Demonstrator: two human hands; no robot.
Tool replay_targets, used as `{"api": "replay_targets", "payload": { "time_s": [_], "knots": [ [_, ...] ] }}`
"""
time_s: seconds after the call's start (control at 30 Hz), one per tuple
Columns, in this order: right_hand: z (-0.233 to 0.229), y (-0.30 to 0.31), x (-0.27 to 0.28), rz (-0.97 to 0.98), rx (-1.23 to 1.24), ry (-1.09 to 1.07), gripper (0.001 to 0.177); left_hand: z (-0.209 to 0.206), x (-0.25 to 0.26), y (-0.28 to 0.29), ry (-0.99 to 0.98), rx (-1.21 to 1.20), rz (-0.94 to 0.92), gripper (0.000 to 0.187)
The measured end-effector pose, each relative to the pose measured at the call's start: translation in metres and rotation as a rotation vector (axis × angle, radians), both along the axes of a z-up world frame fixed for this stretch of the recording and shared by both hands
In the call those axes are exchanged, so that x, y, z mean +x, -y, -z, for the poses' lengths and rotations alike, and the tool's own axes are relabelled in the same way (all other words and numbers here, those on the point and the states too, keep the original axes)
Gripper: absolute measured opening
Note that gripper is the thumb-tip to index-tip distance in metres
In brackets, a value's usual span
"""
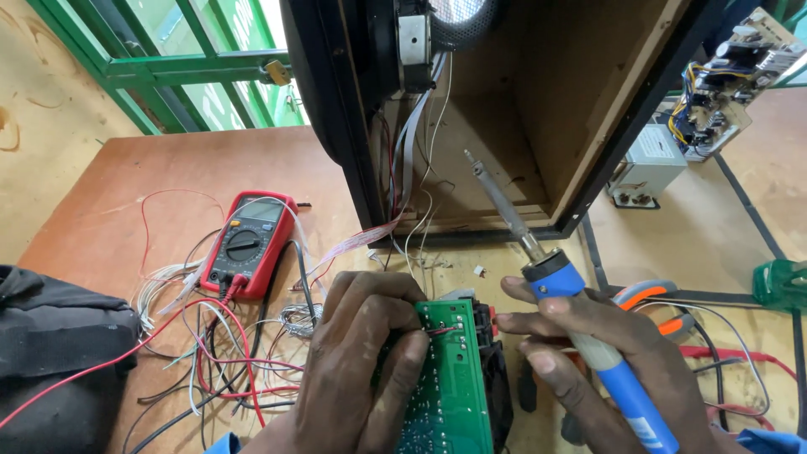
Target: Soldering wires and components onto a circuit board during an electronics repair task.
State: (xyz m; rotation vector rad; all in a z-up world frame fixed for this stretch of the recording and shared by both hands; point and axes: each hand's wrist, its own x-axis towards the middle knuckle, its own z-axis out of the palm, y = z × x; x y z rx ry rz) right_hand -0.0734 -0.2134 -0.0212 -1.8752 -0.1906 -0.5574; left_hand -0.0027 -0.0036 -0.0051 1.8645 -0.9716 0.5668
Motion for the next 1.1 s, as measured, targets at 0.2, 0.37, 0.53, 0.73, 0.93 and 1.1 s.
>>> {"api": "replay_targets", "payload": {
  "time_s": [0.2,0.37,0.53,0.73,0.93,1.1],
  "knots": [
    [0.006,0.007,0.004,-0.051,-0.018,0.090,0.034,0.001,0.001,-0.002,-0.004,-0.012,-0.009,0.025],
    [0.006,0.009,0.004,-0.092,0.008,0.040,0.036,0.004,-0.001,0.000,-0.013,-0.028,-0.023,0.027],
    [0.010,0.008,0.004,-0.147,-0.011,0.004,0.040,0.003,-0.004,-0.002,0.003,-0.036,-0.026,0.026],
    [0.008,0.008,0.005,-0.089,-0.156,-0.002,0.041,0.004,-0.004,-0.003,0.051,-0.049,-0.030,0.026],
    [0.007,-0.003,0.004,-0.024,-0.018,-0.069,0.047,-0.002,-0.004,-0.010,0.124,0.006,-0.007,0.023],
    [0.007,-0.022,-0.003,0.067,0.004,0.030,0.048,-0.003,-0.004,-0.017,0.178,0.018,-0.011,0.021]
  ]
}}
